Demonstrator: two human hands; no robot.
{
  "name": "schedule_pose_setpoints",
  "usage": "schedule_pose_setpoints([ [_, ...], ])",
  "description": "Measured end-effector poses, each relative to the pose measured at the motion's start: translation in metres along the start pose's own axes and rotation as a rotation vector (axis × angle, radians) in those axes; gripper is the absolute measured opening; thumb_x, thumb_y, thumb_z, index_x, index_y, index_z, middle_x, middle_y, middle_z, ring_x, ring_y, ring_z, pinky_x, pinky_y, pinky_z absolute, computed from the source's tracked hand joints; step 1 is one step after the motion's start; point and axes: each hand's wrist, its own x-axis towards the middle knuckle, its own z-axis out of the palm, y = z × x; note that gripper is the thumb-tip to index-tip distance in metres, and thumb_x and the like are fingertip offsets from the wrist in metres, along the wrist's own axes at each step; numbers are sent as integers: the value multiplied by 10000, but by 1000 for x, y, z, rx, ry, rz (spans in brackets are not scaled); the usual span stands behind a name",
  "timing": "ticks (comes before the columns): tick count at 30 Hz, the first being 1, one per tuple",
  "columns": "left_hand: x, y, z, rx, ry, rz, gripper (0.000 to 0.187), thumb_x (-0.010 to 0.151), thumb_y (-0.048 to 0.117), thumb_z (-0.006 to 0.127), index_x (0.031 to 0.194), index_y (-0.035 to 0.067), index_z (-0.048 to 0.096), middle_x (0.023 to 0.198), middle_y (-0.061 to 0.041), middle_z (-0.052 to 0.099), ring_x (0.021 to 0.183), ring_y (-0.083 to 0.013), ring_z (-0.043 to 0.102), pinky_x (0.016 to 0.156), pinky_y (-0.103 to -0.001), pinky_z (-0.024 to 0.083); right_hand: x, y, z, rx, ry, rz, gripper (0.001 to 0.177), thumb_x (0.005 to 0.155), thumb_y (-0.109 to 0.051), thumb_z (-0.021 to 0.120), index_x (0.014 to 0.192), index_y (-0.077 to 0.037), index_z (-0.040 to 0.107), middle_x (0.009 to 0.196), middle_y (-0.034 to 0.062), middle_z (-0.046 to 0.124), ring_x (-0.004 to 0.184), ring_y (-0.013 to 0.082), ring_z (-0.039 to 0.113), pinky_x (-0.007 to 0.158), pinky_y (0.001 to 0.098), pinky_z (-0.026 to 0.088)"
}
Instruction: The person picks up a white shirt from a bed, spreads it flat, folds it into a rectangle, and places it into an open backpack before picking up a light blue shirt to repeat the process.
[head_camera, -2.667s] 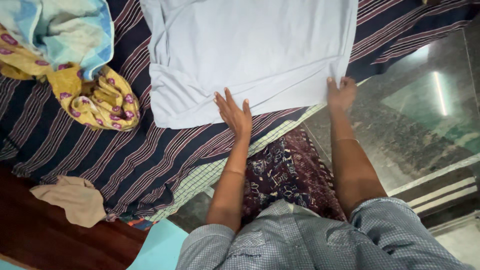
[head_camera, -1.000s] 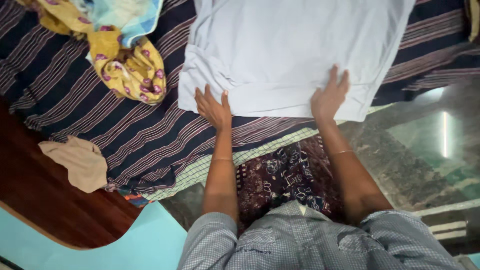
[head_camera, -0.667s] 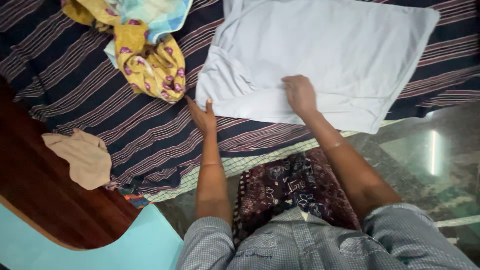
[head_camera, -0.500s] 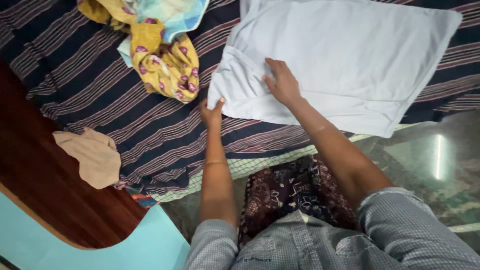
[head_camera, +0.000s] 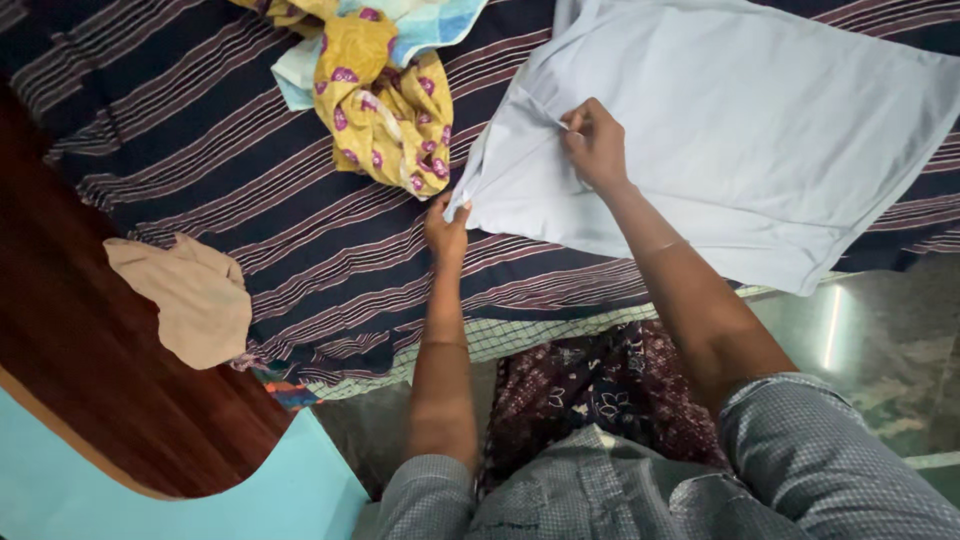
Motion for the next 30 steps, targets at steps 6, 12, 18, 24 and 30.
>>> schedule_pose_setpoints([
  [6, -1, 21, 5, 401, 169, -31, 342, 839, 254, 806, 1077, 22, 723, 1031, -190, 741, 957, -364, 701, 836, -427, 529, 0, -36, 11, -377, 151, -70, 430, 836, -234, 862, 1133, -23, 632, 1072, 208, 704, 981, 366, 704, 840, 440, 548],
  [12, -2, 23, 18, 210, 315, -176, 195, 928, 213, 724, 1033, 49, 743, 960, -134, 764, 877, -307, 748, 788, -406, 572, 9, -55, 4, -617, -167, 371, 335, 865, -333, 804, 1105, -125, 697, 1088, 115, 713, 1028, 323, 687, 895, 442, 525],
  [18, -10, 43, 22, 394, 371, -116, 170, 930, 141, 723, 1079, 61, 736, 1026, -166, 674, 992, -322, 650, 900, -406, 526, -8, -16, -10, -559, 336, -159, 221, 922, -129, 741, 1122, -91, 656, 1071, 122, 632, 991, 354, 608, 836, 479, 480],
  [24, -29, 133, 56, 639, 386, 38, 484, 824, 76, 743, 1298, 105, 645, 1224, -192, 565, 1177, -402, 509, 978, -543, 374, -22, 19, -83, -601, 424, -210, 174, 928, -45, 741, 1088, -63, 675, 1079, 101, 647, 1007, 334, 609, 900, 456, 492],
  [30, -10, 195, 143, 595, 94, 214, 310, 919, 146, 699, 1228, 164, 713, 1191, -82, 687, 1129, -348, 595, 977, -510, 429, -12, 46, -187, -459, 663, -166, 171, 935, 45, 690, 1079, -42, 717, 1066, 113, 622, 894, 237, 628, 798, 344, 554],
])
